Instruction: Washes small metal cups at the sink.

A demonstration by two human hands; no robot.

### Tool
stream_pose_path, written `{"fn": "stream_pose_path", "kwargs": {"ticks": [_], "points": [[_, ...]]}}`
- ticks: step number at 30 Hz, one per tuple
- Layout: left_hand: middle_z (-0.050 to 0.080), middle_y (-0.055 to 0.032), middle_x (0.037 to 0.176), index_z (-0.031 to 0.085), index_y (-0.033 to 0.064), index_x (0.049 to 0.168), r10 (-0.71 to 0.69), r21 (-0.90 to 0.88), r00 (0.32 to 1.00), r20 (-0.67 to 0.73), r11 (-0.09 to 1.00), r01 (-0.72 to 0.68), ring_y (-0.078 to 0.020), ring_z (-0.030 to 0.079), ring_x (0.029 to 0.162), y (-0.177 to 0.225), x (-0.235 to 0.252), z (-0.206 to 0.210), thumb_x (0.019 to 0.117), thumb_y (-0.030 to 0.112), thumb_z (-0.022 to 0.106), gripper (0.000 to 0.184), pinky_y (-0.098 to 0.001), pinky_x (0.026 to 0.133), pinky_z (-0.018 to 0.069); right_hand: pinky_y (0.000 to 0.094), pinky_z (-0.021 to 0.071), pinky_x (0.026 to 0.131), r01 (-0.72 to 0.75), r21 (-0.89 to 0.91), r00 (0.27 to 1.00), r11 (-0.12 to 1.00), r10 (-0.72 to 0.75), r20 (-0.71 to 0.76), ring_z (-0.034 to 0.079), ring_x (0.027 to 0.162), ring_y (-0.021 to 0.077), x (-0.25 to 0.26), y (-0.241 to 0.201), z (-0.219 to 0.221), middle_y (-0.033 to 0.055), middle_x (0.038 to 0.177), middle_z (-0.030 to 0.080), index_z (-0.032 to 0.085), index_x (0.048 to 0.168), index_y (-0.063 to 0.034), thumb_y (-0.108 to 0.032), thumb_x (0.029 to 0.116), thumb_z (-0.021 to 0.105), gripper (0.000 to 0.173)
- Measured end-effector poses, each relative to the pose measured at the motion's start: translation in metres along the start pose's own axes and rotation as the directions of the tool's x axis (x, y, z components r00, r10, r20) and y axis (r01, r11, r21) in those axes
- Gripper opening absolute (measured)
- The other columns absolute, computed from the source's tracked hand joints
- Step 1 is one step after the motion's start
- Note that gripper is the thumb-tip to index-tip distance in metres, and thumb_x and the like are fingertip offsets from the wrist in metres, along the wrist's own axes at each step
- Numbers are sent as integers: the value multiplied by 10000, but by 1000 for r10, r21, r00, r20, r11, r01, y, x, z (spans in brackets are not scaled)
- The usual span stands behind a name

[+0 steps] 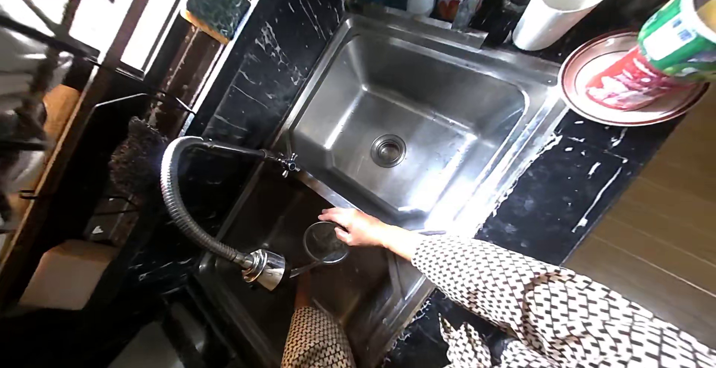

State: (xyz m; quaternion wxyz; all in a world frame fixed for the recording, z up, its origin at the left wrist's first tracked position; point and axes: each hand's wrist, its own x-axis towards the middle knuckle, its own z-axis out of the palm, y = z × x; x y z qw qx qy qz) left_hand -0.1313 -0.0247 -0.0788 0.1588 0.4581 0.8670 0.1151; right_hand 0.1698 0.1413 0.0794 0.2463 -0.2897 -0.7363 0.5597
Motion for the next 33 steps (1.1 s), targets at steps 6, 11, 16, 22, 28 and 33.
{"fn": "stream_pose_path", "kwargs": {"ticks": [6, 11, 16, 22, 28, 33], "points": [[605, -353, 1278, 571, -166, 1290, -350, -72, 873, 339, 916, 395, -446, 605, 1154, 86, -31, -14, 1054, 102, 538, 358, -533, 1025, 467, 420, 346, 1199, 1, -2, 1000, 1000, -1, 4, 485, 1411, 367, 0, -3, 0, 276, 1474, 523, 549, 1416, 66, 14, 964, 519, 456], [596, -258, 1223, 490, -121, 1367, -173, -261, 739, 651, 864, 431, -201, 603, 959, 91, -5, 15, 1083, 123, 467, 375, -307, 827, 524, 430, 355, 1192, 13, 1, 1000, 1000, -13, -4, 493, 1401, 379, 1, 1, 1, 287, 1467, 524, 551, 1411, 72, 13, 959, 515, 458], [665, -175, 1040, 591, -42, 1282, -471, 167, 539, 698, 840, 517, -190, 617, 804, 102, -38, -31, 1111, 283, 429, 401, -344, 738, 523, 418, 334, 1206, -15, 3, 1000, 1000, 15, 24, 472, 1422, 361, 1, -4, -1, 273, 1489, 509, 541, 1429, 55, 0, 974, 511, 460], [733, -97, 1034, 620, 36, 1225, -287, 31, 219, 932, 668, 744, -193, 710, 891, 61, -37, -17, 1103, 314, 333, 417, -350, 773, 577, 413, 346, 1200, 3, 11, 1000, 1000, -3, 2, 486, 1411, 360, 1, -3, 1, 276, 1477, 519, 549, 1418, 59, 1, 975, 512, 448], [610, -222, 1238, 451, -27, 1388, -353, -580, 681, 642, 357, 732, -265, 644, 985, 86, -19, 14, 1121, 208, 317, 380, -392, 827, 556, 419, 353, 1192, 3, 14, 1000, 1000, -3, -7, 493, 1403, 372, 0, -3, 0, 284, 1470, 523, 554, 1410, 69, 20, 962, 523, 451], [655, -241, 1164, 547, -92, 1324, -373, -193, 772, 515, 827, 528, -243, 648, 941, 67, -6, -23, 1078, 159, 498, 355, -372, 836, 541, 420, 367, 1186, 14, 4, 1000, 1000, -14, -13, 506, 1391, 371, 0, 1, 2, 283, 1460, 532, 560, 1404, 66, 10, 960, 520, 449]]}}
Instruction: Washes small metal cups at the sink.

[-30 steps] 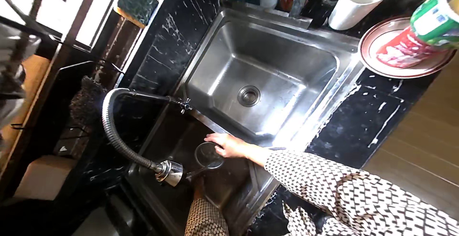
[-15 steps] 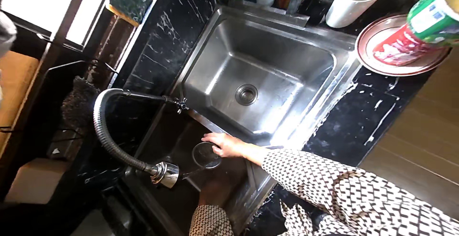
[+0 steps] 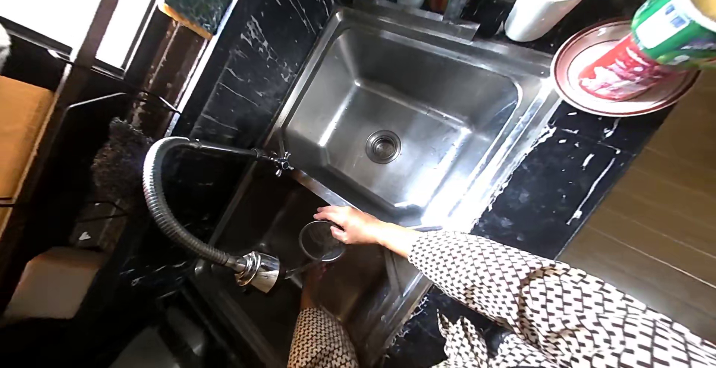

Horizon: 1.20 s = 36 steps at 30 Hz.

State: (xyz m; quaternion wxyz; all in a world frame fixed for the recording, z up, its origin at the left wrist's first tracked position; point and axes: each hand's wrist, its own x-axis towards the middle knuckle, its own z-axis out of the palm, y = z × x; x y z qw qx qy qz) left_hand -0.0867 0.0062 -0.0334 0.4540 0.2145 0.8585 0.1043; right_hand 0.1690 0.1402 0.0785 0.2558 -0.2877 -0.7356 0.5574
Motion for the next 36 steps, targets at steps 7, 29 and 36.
{"fn": "stream_pose_path", "kwargs": {"ticks": [7, 29, 36], "points": [[656, -256, 1193, 509, -79, 1364, -198, -85, 963, 183, 973, 216, -278, 660, 946, 9, -47, 15, 1133, 255, 306, 453, -409, 821, 528, 419, 359, 1189, -6, 4, 1000, 1000, 6, -6, 505, 1391, 373, 0, -3, -2, 282, 1459, 533, 564, 1398, 69, 17, 959, 519, 445], [661, -208, 1187, 573, -79, 1324, 11, 193, 892, 452, 975, -110, -211, 642, 991, 28, -25, 47, 1092, 183, 484, 361, -360, 883, 524, 413, 349, 1196, -3, 8, 1000, 1000, 3, 6, 488, 1408, 369, 1, -1, 0, 285, 1473, 519, 553, 1410, 68, 8, 966, 520, 449], [623, -288, 1310, 547, -105, 1364, 238, 285, 964, 118, 922, -262, -347, 615, 1220, 8, -10, 49, 998, 128, 654, 447, -459, 1080, 476, 413, 353, 1196, -11, -3, 1000, 1000, 11, 8, 491, 1405, 370, 1, -1, 0, 283, 1470, 523, 559, 1407, 66, 13, 961, 529, 450]]}}
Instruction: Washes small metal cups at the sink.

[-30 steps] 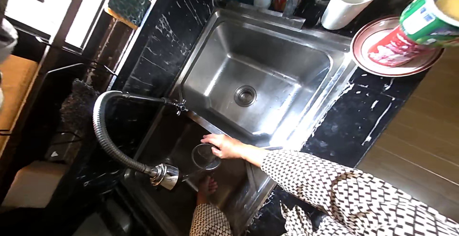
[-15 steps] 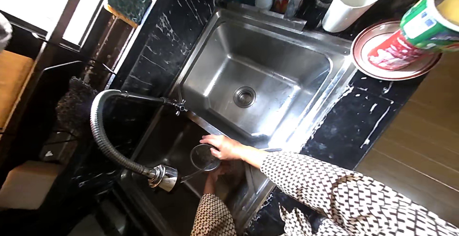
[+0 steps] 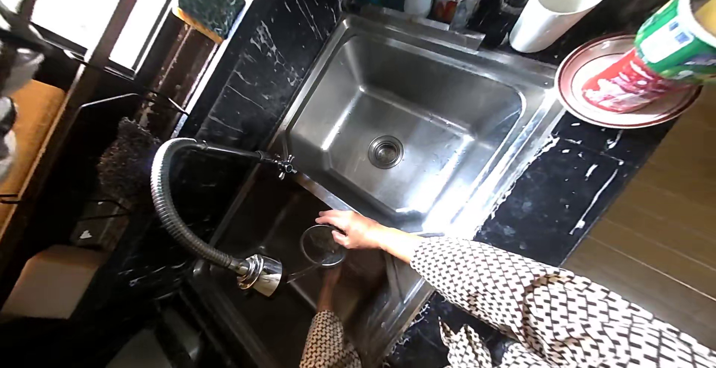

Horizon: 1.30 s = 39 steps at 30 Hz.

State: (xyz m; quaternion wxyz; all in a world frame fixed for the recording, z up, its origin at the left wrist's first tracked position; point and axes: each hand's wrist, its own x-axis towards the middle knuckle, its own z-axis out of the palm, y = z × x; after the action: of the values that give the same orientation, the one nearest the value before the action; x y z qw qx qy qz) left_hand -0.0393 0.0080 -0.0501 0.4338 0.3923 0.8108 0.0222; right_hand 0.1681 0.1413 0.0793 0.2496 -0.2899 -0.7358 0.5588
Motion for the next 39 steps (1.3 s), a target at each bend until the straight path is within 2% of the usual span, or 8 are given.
{"fn": "stream_pose_path", "kwargs": {"ticks": [7, 10, 17, 22, 27, 28, 33, 39], "points": [[674, -306, 1178, 656, -121, 1196, 218, 308, 721, -658, 951, -6, -397, 649, 1130, -92, 37, -28, 998, 264, 599, 437, -475, 1023, 505, 424, 355, 1196, -5, -5, 1000, 1000, 6, 7, 490, 1408, 359, 0, 1, 0, 269, 1475, 525, 561, 1410, 51, 2, 964, 536, 449], [520, -338, 1426, 545, -145, 1350, 119, 298, 898, -423, 954, 14, -442, 457, 1385, -45, 3, -18, 1002, 221, 593, 508, -527, 1190, 321, 428, 358, 1192, -5, 0, 1000, 1000, 5, 3, 494, 1403, 367, 0, 0, -1, 278, 1471, 524, 562, 1406, 57, 4, 965, 537, 446], [619, -277, 1351, 610, -68, 1335, 142, 354, 985, -94, 930, -100, -396, 560, 1323, 31, -32, 0, 1074, 238, 499, 418, -505, 1153, 395, 418, 347, 1199, 1, -5, 1000, 1000, -1, 10, 488, 1408, 371, 1, -2, -2, 286, 1464, 527, 558, 1403, 72, 16, 962, 532, 446], [649, -283, 1276, 643, -94, 1253, 114, 237, 857, -503, 971, 10, -391, 604, 1229, -58, 10, -42, 1002, 197, 615, 385, -514, 1092, 441, 415, 345, 1201, -5, -3, 1000, 1000, 5, 19, 481, 1415, 362, 1, 2, 0, 274, 1480, 517, 554, 1414, 58, -3, 968, 531, 451], [516, -248, 1480, 478, -76, 1450, -25, 496, 995, -93, 866, 69, -321, 469, 1404, -36, 12, -78, 1112, 289, 395, 505, -413, 1200, 323, 423, 349, 1196, -1, -7, 1000, 1000, 1, 13, 483, 1412, 371, 0, 0, -1, 285, 1478, 514, 554, 1411, 66, 8, 963, 533, 452], [680, -301, 1216, 662, -131, 1218, 284, 522, 879, -383, 852, -48, -383, 639, 1186, -52, 18, -48, 1056, 281, 465, 484, -434, 1100, 430, 421, 350, 1195, -3, -10, 1000, 1000, 3, 12, 483, 1412, 370, 0, 0, 0, 285, 1477, 514, 554, 1410, 66, 7, 962, 536, 452], [472, -230, 1534, 449, -35, 1496, -66, 350, 995, 75, 936, 35, -331, 443, 1434, 24, -3, -35, 1070, 232, 517, 507, -457, 1199, 330, 420, 350, 1196, -4, -5, 1000, 1000, 4, -4, 489, 1407, 371, 0, -1, -1, 285, 1473, 519, 560, 1407, 63, 8, 961, 535, 450], [557, -305, 1413, 562, -101, 1365, -89, 138, 963, -254, 982, 127, -412, 517, 1352, 7, -39, -31, 1064, 160, 531, 400, -513, 1156, 377, 416, 337, 1205, -25, -6, 999, 1000, 25, 19, 468, 1426, 361, -1, -2, -3, 275, 1496, 499, 544, 1425, 54, -1, 974, 536, 454]]}}
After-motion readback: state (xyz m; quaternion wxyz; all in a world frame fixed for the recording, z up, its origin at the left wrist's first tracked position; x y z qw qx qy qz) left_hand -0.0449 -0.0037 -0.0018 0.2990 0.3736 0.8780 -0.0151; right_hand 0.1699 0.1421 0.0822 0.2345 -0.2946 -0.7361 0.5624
